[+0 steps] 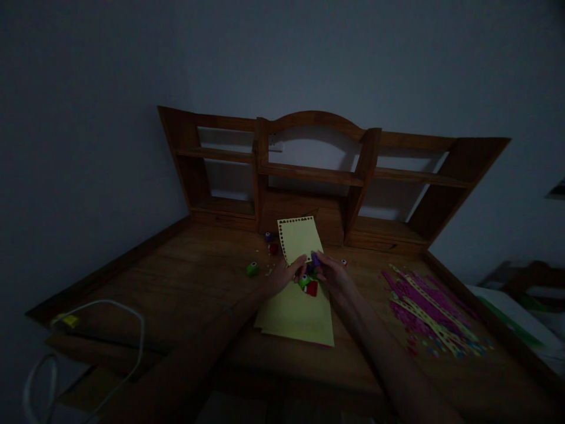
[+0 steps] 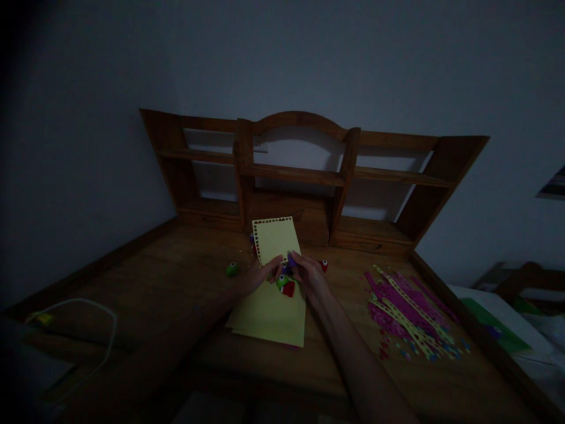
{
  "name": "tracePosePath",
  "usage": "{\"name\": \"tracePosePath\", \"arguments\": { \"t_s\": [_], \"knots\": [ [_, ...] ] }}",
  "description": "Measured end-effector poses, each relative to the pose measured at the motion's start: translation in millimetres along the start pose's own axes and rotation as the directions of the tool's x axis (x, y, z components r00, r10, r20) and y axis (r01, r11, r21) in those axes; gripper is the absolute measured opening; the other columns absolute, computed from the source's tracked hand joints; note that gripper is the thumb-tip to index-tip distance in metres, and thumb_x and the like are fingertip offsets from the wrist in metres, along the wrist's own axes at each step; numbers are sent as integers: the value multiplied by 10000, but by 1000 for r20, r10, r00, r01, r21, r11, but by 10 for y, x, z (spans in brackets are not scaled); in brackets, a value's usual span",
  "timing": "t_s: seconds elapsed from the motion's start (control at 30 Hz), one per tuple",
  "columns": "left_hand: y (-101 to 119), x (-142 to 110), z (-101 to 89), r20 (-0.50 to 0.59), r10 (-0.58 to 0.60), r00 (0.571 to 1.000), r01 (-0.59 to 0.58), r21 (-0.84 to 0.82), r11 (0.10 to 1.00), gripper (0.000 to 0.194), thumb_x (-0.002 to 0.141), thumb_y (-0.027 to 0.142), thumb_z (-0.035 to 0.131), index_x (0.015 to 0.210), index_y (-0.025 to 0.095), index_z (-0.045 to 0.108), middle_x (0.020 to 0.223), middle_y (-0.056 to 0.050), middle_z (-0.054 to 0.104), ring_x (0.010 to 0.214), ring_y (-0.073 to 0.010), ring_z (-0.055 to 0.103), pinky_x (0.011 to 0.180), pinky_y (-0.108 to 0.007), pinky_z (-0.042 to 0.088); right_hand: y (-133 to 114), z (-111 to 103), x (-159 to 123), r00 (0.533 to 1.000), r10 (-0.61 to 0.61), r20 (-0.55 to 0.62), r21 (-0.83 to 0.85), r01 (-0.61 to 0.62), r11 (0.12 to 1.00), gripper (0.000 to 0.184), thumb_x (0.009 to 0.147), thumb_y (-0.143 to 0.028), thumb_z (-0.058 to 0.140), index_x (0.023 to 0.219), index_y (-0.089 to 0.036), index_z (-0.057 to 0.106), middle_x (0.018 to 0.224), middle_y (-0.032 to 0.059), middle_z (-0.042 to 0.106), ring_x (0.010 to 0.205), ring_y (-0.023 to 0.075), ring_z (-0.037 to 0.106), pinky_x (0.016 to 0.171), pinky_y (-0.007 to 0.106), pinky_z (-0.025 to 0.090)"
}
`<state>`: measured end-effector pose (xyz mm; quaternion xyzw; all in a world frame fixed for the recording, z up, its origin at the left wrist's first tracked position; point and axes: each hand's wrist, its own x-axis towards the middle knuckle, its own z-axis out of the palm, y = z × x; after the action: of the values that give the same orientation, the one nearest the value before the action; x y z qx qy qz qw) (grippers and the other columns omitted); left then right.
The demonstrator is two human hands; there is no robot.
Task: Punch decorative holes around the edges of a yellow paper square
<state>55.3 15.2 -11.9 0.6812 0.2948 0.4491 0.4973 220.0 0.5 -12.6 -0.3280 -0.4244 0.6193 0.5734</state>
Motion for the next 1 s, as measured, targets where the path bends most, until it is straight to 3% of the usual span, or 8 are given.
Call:
{"name": "tracePosePath", "arguments": {
  "t_s": [0.33, 0.57, 0.77, 1.0],
  "knots": [
    [-34, 1, 14, -10, -17, 1000, 17, -11, 1000, 487, 906, 515, 436, 573, 165, 497, 509, 9, 473, 467, -101, 430, 505, -248, 351, 3, -11, 2, 1000, -2, -18, -16, 2, 1000, 239, 716, -352, 778, 620, -174, 651, 558, -4, 582, 450, 83, 415, 411, 236, 295],
    [-22, -21, 33, 38, -23, 999, 22, 25, 999, 472, 904, 506, 443, 590, 164, 525, 510, 3, 484, 464, -107, 436, 495, -255, 345, -17, -9, -38, 996, -22, -92, -10, 21, 1000, 169, 681, -304, 804, 704, -180, 691, 763, 24, 689, 612, 116, 562, 549, 243, 409],
    [-34, -10, 41, 1, -3, 1000, 3, 19, 1000, 445, 906, 496, 452, 622, 163, 536, 504, 12, 473, 440, -97, 418, 467, -244, 329, 42, -28, 28, 993, -29, -112, -43, 24, 999, 258, 691, -376, 791, 613, -179, 643, 577, -15, 600, 464, 78, 432, 449, 242, 310],
    [29, 7, 21, -72, -33, 997, 31, -28, 999, 449, 891, 502, 460, 593, 168, 506, 525, 7, 489, 470, -103, 422, 506, -250, 358, -25, 75, -27, 998, -37, -42, -13, 36, 999, 341, 732, -481, 731, 576, -205, 604, 538, 3, 596, 494, 125, 500, 473, 273, 352]
  ]
}}
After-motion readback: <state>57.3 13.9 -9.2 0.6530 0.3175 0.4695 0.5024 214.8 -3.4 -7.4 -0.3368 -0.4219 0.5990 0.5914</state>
